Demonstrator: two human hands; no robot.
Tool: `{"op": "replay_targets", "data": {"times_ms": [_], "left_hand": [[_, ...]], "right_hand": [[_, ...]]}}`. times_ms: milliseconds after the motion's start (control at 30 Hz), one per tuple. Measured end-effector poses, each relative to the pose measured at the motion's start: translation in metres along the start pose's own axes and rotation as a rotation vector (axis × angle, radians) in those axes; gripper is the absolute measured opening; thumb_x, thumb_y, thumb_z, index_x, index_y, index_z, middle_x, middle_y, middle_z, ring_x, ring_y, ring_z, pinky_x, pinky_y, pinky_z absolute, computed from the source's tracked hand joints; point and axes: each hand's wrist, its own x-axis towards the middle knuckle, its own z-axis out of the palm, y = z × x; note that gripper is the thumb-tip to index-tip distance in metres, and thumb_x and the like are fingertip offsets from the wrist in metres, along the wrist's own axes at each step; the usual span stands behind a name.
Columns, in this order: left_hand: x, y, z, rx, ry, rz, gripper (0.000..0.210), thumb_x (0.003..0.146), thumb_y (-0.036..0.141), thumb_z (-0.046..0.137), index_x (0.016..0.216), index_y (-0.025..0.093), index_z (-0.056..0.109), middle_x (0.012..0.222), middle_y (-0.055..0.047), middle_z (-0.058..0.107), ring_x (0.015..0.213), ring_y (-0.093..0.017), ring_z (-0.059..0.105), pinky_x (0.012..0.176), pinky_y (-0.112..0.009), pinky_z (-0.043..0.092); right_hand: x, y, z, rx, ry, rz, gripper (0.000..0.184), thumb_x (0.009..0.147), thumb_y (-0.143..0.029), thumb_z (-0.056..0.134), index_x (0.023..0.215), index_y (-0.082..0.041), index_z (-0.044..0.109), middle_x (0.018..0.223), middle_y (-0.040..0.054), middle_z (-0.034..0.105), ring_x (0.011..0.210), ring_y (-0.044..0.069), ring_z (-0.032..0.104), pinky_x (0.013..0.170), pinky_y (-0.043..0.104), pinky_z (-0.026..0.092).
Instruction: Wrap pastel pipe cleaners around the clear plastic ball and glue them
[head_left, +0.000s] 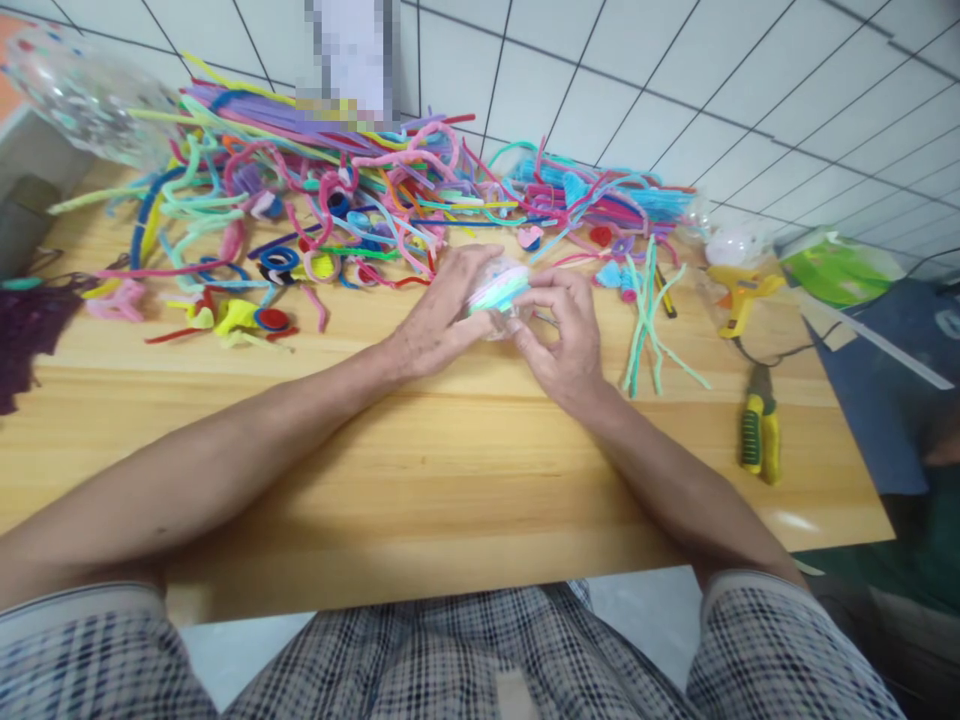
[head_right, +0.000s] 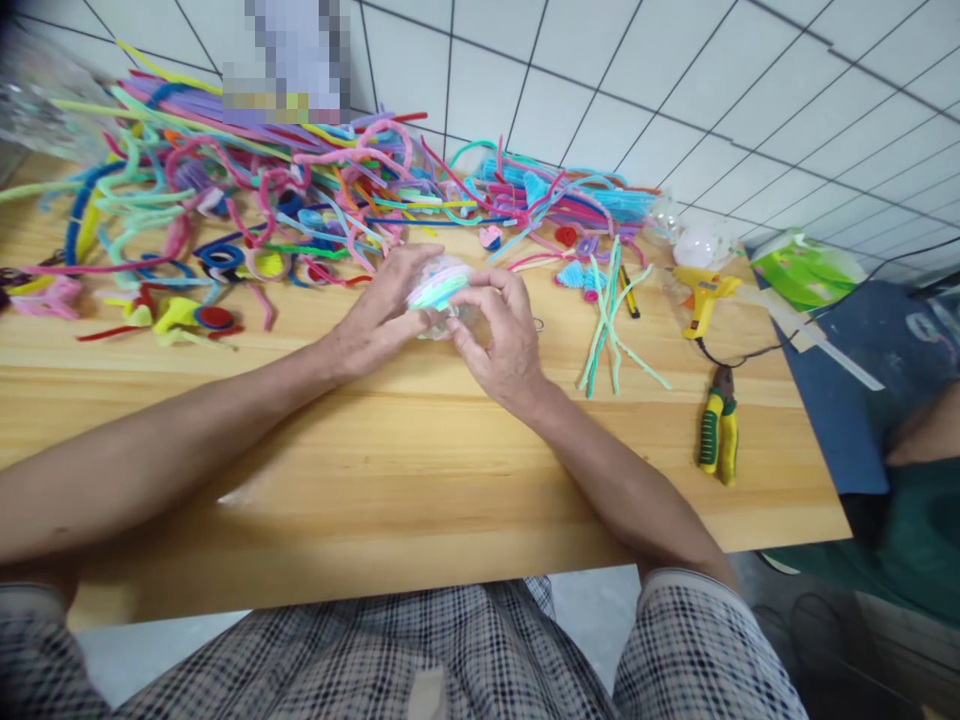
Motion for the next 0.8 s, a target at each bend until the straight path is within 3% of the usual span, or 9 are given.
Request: {"op": "replay_targets", "data": {"times_ms": [367,600,800], "left_hand": [[-0.0003,-0.0052,0.0014,0.025,-0.015,0.02,0.07,0.111,0.057,0.057,0.172,0.027,0.042,0.17,-0.017,0.055,0.159,-0.038,0.051,0.137,-0.062,0.039],[-0.0014,-0.0054,0.0007,0.021,-0.01,0.009,0.075,0.111,0.069,0.054,0.172,0.027,0.044,0.169,-0.017,0.056,0.158,-0.039,0.052,0.137,-0.06,0.041],[-0.0008,-0.0023,-0.0005,0.03,-0.022,-0.013,0.073,0.109,0.064,0.056,0.171,0.027,0.045,0.169,-0.017,0.057,0.158,-0.039,0.052,0.137,-0.062,0.039]], "right_hand": [[0.0015,-0.001,-0.0026,0.008,-0.029,-0.011,0.02,0.105,-0.036,0.073,0.125,-0.033,0.073,0.137,0.0106,0.065,0.133,0.033,0.066,0.119,0.064,0.058],[0.002,-0.0017,-0.0031,-0.026,-0.039,-0.029,0.019,0.105,-0.035,0.071,0.124,-0.032,0.073,0.135,0.0105,0.064,0.132,0.033,0.065,0.118,0.063,0.057],[0.0013,-0.0002,-0.0025,-0.047,-0.041,-0.025,0.019,0.106,-0.038,0.071,0.124,-0.032,0.072,0.135,0.0108,0.065,0.131,0.033,0.066,0.116,0.063,0.059]]}}
